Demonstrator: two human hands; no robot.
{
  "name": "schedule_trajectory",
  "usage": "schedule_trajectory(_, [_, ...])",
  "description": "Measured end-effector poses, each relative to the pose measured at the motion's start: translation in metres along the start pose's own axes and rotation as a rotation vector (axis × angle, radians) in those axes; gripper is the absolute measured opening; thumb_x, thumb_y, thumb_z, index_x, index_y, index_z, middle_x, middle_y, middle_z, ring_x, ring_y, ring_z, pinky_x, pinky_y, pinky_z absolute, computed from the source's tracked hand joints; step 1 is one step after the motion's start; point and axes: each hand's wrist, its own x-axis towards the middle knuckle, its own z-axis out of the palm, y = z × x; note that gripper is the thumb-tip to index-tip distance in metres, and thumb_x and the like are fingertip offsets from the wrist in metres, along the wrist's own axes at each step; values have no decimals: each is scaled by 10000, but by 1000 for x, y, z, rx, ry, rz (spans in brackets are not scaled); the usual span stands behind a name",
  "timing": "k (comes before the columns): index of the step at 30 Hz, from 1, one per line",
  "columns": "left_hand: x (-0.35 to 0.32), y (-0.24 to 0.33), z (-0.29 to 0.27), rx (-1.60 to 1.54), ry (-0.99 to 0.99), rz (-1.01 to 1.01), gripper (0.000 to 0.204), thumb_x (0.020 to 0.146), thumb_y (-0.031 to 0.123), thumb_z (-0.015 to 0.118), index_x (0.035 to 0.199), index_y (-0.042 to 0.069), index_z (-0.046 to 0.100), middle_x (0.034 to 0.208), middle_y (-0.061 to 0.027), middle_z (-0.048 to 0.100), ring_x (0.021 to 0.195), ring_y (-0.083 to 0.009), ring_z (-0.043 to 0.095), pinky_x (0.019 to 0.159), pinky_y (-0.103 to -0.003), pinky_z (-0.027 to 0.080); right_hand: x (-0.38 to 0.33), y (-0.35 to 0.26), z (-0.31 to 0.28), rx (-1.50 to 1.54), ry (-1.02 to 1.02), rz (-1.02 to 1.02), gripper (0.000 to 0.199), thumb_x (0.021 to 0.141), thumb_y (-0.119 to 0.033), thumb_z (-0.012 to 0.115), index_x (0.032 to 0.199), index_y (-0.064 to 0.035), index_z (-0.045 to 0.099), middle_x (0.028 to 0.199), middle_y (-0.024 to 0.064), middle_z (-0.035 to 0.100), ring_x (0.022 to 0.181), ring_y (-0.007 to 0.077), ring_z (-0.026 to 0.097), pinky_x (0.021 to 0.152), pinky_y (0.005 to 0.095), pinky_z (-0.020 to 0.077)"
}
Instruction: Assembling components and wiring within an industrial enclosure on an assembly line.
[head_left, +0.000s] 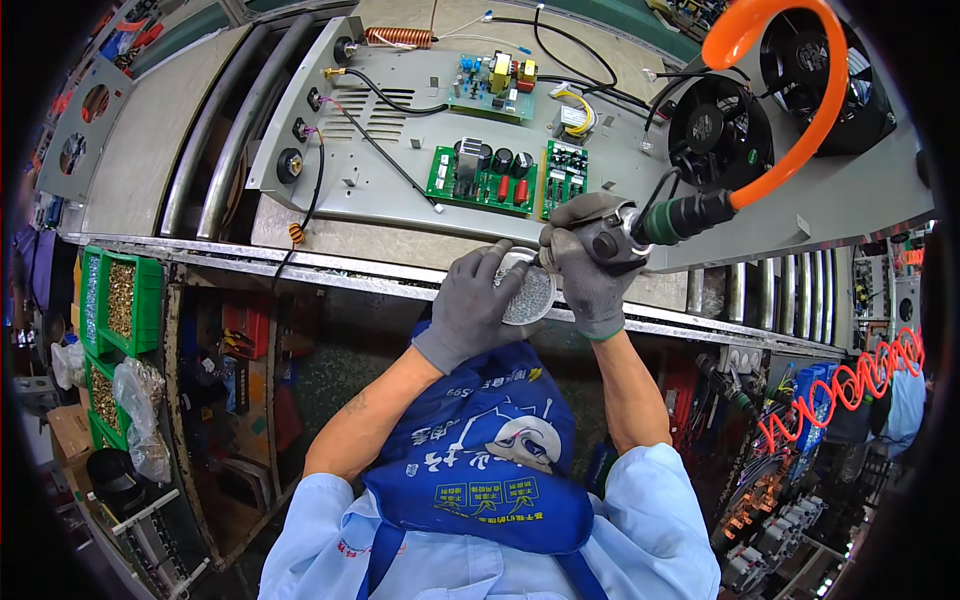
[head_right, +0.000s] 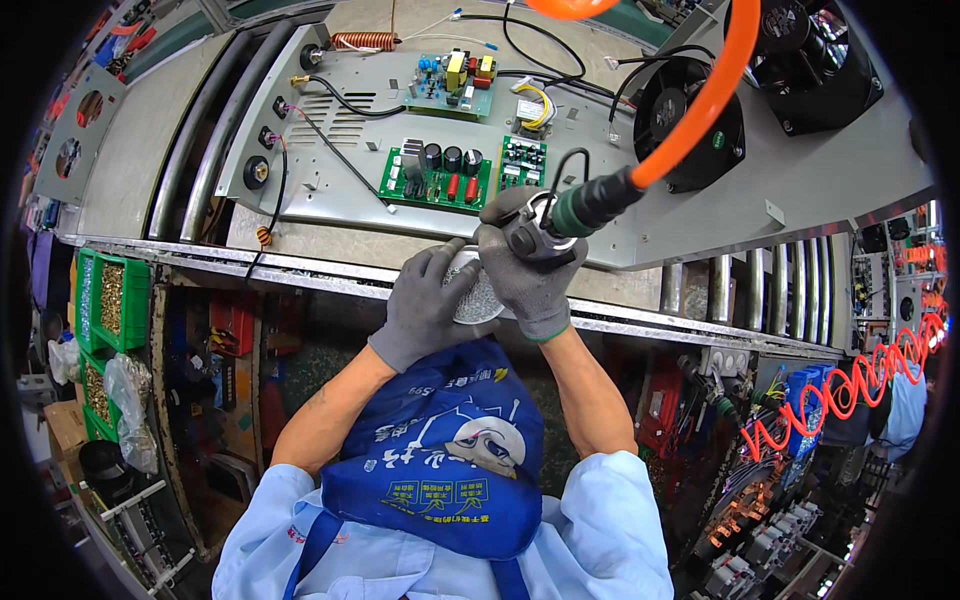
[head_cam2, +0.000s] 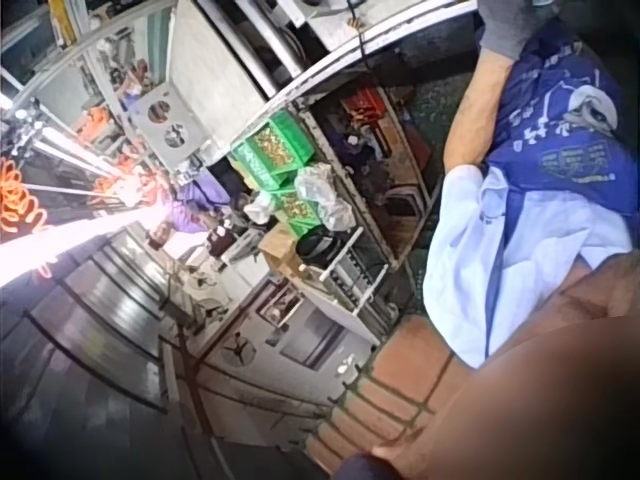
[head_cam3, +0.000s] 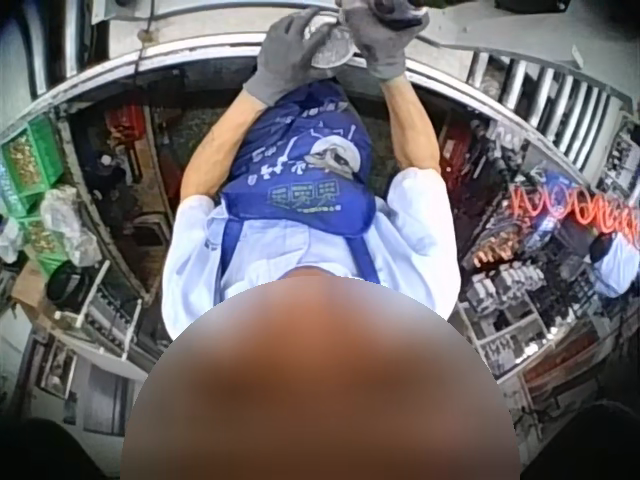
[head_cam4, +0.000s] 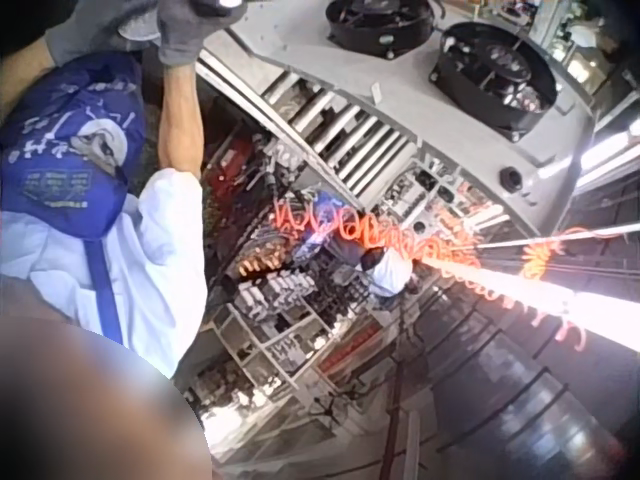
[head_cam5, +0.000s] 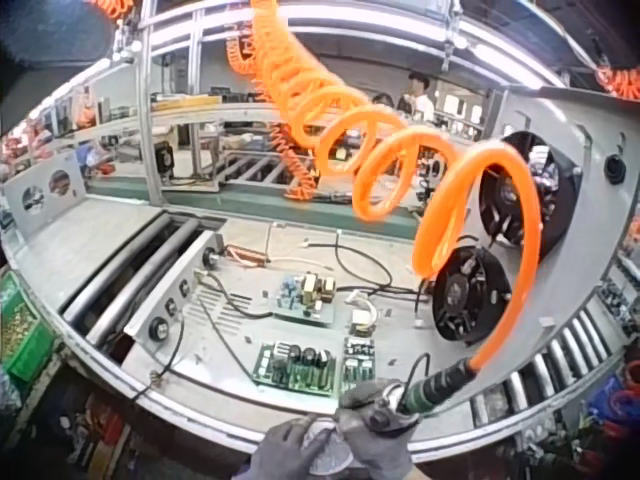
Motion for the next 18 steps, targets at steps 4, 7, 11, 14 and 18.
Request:
schedule_trajectory(4, [1,0,-3,9,-32,-26,760,678,521,803,1230,36,608,1331,-206,530,1187,-372,530,965,-480,460,5,-5,6,100,37,68,208,754,78,685,946,2,667,859,51,689,742,116,647,671,261,533])
schedule_trajectory(7, [1,0,-4,47,-70,-42,789,686,544,783,1249,25,591,1336,-198,526,1214,-357,509,994,-467,440,16,-23,8,65,104,33,226,757,105,669,960,7,659,853,64,687,688,118,638,582,262,519])
schedule_trajectory(11, [-1,1,-3,9,-52,-43,785,686,551,782,1235,20,600,1350,-195,517,1205,-356,511,993,-470,439,40,-45,9,242,89,-62,216,756,120,643,950,28,646,817,81,673,622,108,614,488,252,471])
schedule_trajectory(14, [0,1,-4,28,-52,-38,780,687,544,782,1235,21,600,1353,-191,518,1202,-354,513,996,-469,440,57,-43,14,83,134,-225,226,744,119,650,951,29,643,824,81,673,632,98,610,518,241,475])
schedule_trajectory(18, [0,1,-5,30,-63,-47,782,687,545,782,1235,18,600,1354,-188,518,1204,-351,512,996,-466,444,63,-30,16,42,124,-239,212,754,104,660,946,14,655,843,51,684,682,84,617,633,238,508])
